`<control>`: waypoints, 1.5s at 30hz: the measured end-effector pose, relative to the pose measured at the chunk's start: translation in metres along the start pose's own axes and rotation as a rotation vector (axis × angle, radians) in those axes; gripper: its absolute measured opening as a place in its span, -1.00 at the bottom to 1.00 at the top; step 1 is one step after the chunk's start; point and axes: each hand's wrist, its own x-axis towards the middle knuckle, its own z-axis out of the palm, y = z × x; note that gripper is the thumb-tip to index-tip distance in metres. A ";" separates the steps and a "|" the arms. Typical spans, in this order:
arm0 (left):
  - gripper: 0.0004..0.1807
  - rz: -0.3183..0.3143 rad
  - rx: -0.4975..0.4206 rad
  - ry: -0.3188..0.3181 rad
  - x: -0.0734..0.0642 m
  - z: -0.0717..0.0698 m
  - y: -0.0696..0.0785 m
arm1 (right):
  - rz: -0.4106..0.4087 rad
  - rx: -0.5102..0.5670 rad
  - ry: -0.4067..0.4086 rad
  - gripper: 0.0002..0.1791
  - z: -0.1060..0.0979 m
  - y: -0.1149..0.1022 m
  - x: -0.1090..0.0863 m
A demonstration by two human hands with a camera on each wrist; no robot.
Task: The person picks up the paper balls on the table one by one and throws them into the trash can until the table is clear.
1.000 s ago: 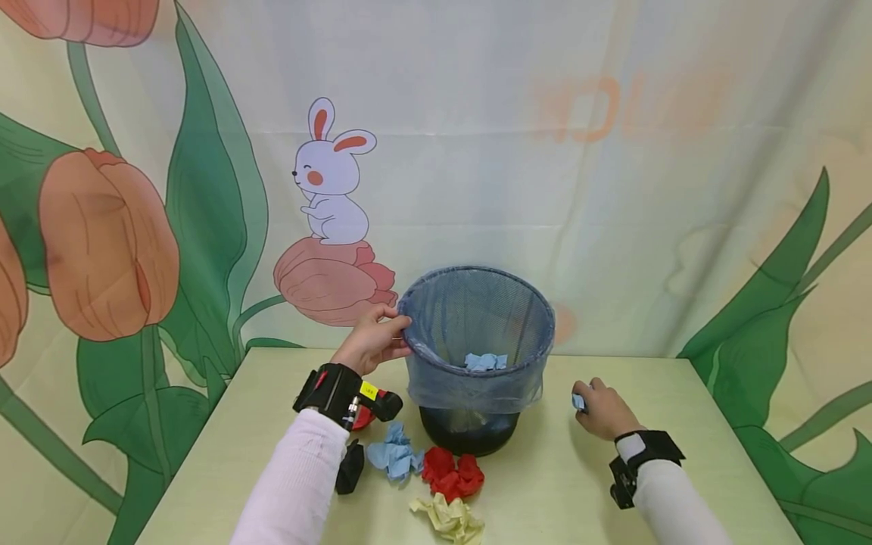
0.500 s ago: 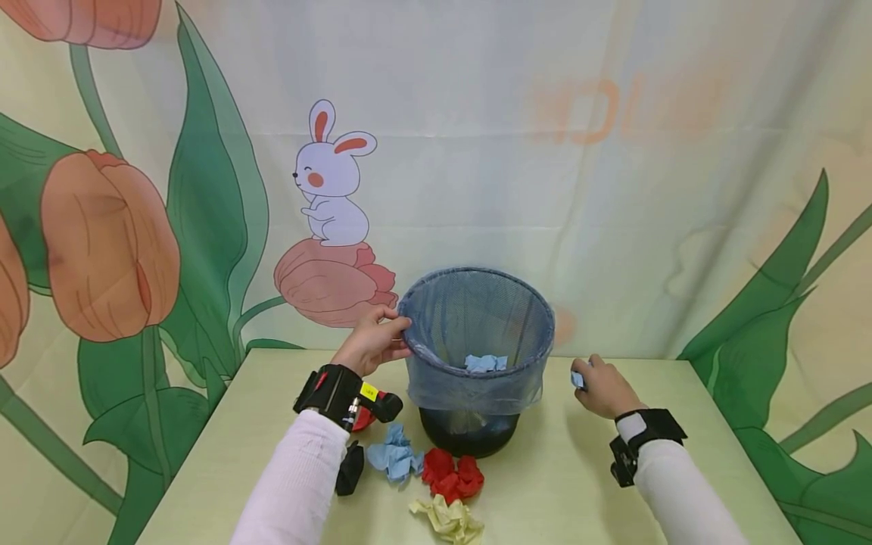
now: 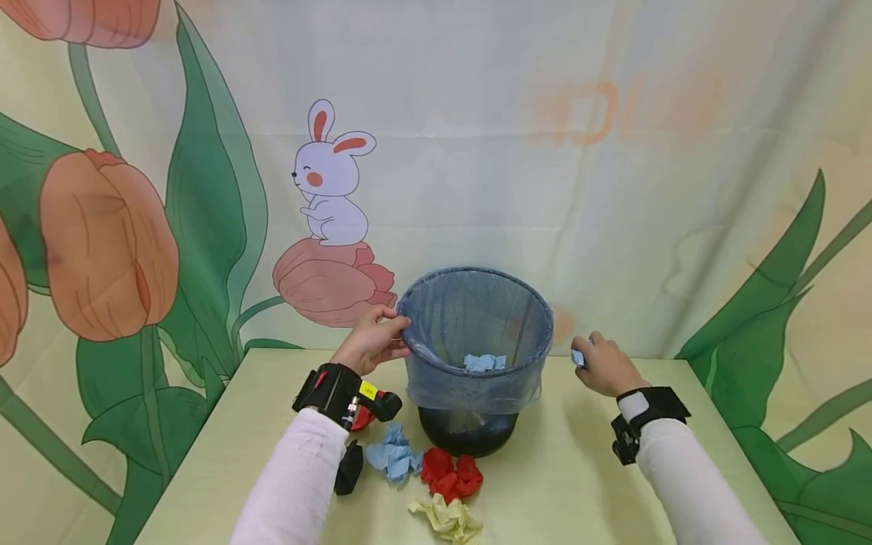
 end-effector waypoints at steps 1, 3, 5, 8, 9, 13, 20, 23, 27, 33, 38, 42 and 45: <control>-0.81 0.001 0.001 0.003 0.000 0.000 0.000 | -0.003 0.002 0.004 -0.76 -0.002 0.000 0.002; -0.81 0.000 0.001 0.004 0.000 0.000 0.000 | -0.006 0.005 0.009 -0.75 -0.007 -0.001 0.005; -0.81 0.000 0.001 0.003 0.001 0.000 0.000 | -0.013 -0.001 0.013 -0.74 -0.013 -0.002 0.008; -0.80 -0.004 0.000 0.001 0.001 0.000 0.000 | -0.031 -0.016 0.017 -0.73 -0.020 -0.002 0.012; -0.80 -0.003 0.002 0.000 0.001 0.000 0.000 | -0.038 -0.021 0.019 -0.73 -0.022 -0.002 0.013; -0.80 0.002 0.004 -0.002 0.001 0.000 0.000 | -0.043 -0.031 0.024 -0.74 -0.031 -0.001 0.018; -0.81 0.003 -0.007 -0.007 0.001 -0.001 -0.001 | -0.017 -0.043 0.004 -0.72 -0.045 -0.003 0.023; -0.81 0.001 -0.009 -0.007 0.000 -0.001 0.000 | -0.014 -0.052 0.012 -0.72 -0.050 -0.006 0.024; -0.82 -0.001 -0.012 -0.009 0.000 -0.001 0.000 | -0.034 -0.045 0.030 -0.73 -0.056 -0.008 0.026; -0.82 0.005 -0.016 -0.013 0.000 -0.001 -0.001 | -0.069 -0.025 0.071 -0.74 -0.068 -0.015 0.033; -0.82 0.003 -0.016 -0.011 0.000 -0.001 -0.001 | -0.112 -0.014 0.116 -0.74 -0.081 -0.025 0.038; -0.82 0.005 -0.015 -0.013 0.000 -0.001 -0.001 | -0.144 -0.012 0.138 -0.73 -0.090 -0.033 0.041; -0.81 0.005 -0.012 -0.014 0.000 -0.001 -0.001 | -0.172 -0.019 0.154 -0.71 -0.094 -0.039 0.043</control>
